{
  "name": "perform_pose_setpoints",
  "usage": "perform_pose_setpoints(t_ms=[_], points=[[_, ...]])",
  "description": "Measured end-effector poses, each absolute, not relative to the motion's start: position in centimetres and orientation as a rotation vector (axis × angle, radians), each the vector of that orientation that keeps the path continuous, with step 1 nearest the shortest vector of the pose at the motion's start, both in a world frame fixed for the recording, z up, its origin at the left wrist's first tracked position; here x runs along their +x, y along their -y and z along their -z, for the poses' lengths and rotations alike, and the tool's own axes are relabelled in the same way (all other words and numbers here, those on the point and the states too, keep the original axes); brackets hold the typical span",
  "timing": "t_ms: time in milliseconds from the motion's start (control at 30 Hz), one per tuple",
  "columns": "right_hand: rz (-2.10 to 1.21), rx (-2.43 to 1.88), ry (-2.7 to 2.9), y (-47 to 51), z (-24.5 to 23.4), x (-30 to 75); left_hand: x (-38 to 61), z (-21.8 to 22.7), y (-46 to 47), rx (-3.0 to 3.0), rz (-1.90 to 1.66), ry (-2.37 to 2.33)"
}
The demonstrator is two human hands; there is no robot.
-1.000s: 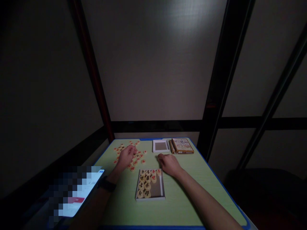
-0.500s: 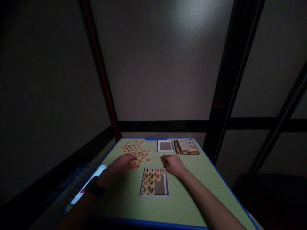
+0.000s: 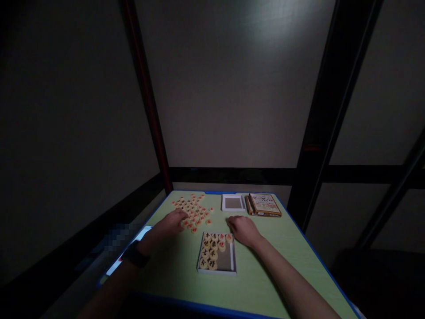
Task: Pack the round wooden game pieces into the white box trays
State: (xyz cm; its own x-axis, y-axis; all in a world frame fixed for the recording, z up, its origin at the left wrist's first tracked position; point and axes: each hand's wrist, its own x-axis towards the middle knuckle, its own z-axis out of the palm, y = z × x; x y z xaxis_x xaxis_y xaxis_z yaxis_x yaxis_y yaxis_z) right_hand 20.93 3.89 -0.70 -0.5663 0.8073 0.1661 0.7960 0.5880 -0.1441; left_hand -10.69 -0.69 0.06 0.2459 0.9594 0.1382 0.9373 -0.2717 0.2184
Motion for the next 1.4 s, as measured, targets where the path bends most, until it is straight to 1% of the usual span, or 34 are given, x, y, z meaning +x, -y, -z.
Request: perform_pose_setpoints(t_ms=[133,467,600,733,867,1000,1067,1133,1267,1400], points=[[-0.061,-1.328,2.605,-3.8,0.6,20.9,-10.9,-0.1,0.6,2.417,-0.264,-1.846],[-0.107,-1.343,2.604,-3.7,0.5,20.9,-9.5,-1.3,1.3,2.391,-0.230,-1.843],[-0.096,-1.357,2.610,-3.6,0.2,20.8,-9.5,-0.3,1.8,2.407,-0.284,-1.815],[-0.100,-1.348,2.607,-3.6,0.2,20.9,-9.7,0.7,1.6,2.425,-0.502,-1.823],[-0.113,-1.350,2.597,-3.8,0.5,20.9,-9.0,-0.6,0.6,2.308,-0.681,-1.898],[-0.109,-1.355,2.606,-3.9,0.5,20.9,-8.1,-1.9,-0.8,2.156,-1.143,-1.989],[-0.114,-1.351,2.606,-3.9,0.5,21.0,-7.8,-1.7,-1.4,2.010,-1.354,-2.056],[-0.121,-1.347,2.604,-3.8,0.5,21.1,-7.5,-1.2,-2.0,1.867,-1.490,-2.105],[-0.115,-1.379,2.503,-4.0,0.3,21.3,-7.2,-0.2,-2.4,1.761,-1.602,-2.081],[-0.104,-1.334,2.407,-5.2,-1.4,19.7,-6.8,0.3,-2.2,1.800,-1.632,-2.056]])
